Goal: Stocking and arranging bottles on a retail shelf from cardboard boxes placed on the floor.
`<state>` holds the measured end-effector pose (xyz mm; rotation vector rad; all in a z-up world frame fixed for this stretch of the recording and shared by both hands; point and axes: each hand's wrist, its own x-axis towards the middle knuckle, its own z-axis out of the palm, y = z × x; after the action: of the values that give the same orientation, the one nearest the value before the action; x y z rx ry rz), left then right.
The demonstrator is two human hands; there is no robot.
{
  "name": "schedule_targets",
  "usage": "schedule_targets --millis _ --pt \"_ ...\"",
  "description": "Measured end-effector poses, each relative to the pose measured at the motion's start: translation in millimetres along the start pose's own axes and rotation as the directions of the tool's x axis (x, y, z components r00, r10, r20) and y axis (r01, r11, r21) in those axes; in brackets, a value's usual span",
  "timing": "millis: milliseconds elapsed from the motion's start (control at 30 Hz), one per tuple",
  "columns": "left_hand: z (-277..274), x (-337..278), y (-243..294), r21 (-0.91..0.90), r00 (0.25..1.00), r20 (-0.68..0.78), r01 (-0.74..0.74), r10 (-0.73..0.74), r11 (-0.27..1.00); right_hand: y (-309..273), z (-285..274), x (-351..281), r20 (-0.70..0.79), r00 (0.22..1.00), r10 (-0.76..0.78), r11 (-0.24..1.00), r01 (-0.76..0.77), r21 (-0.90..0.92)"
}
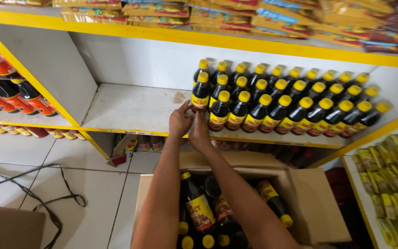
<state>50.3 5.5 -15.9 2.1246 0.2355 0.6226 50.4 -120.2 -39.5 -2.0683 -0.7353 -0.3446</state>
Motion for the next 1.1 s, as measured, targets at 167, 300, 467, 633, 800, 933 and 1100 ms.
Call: schedule_targets --millis 167,300,467,633,800,933,1100 --pt "3.3 -15.5 -22.8 0.010 0.984 0.083 -0.158 0.157 0.987 -10.6 -41.5 -18.3 0.291 0.956 0.016 0.980 -0.073 0.184" --pt "-34.5 -74.0 46.8 0.012 0.971 0.223 -0.088 0.083 0.996 -12.1 -108.6 -50.5 0.390 0.921 -0.013 0.983 -0.059 0.172" --pt "-55.5 -134.4 118.4 -0.031 0.943 0.282 -0.177 0.178 0.984 -23.5 -217.9 -79.9 0.653 0.757 0.020 0.998 0.022 -0.056" --pt "-48.1 -196.3 161.8 -0.055 0.857 0.455 -0.246 0.243 0.968 -9.1 -259.7 -155.3 0.786 0.577 0.222 0.959 0.017 -0.283" --pt "-27.8 -254.4 173.9 -0.098 0.759 0.605 -0.227 0.239 0.969 -64.7 -273.7 -219.5 0.790 0.421 0.445 0.880 -0.041 -0.474" --pt "-23.7 -294.1 181.2 -0.044 0.764 0.573 -0.333 0.297 0.942 -96.2 -272.5 -245.5 0.587 0.633 0.505 0.833 -0.178 -0.524" --pt "-34.5 -301.0 186.3 -0.100 0.810 0.506 -0.286 0.296 0.953 -63.3 -287.7 -246.3 0.419 0.759 0.498 0.855 -0.350 -0.383"
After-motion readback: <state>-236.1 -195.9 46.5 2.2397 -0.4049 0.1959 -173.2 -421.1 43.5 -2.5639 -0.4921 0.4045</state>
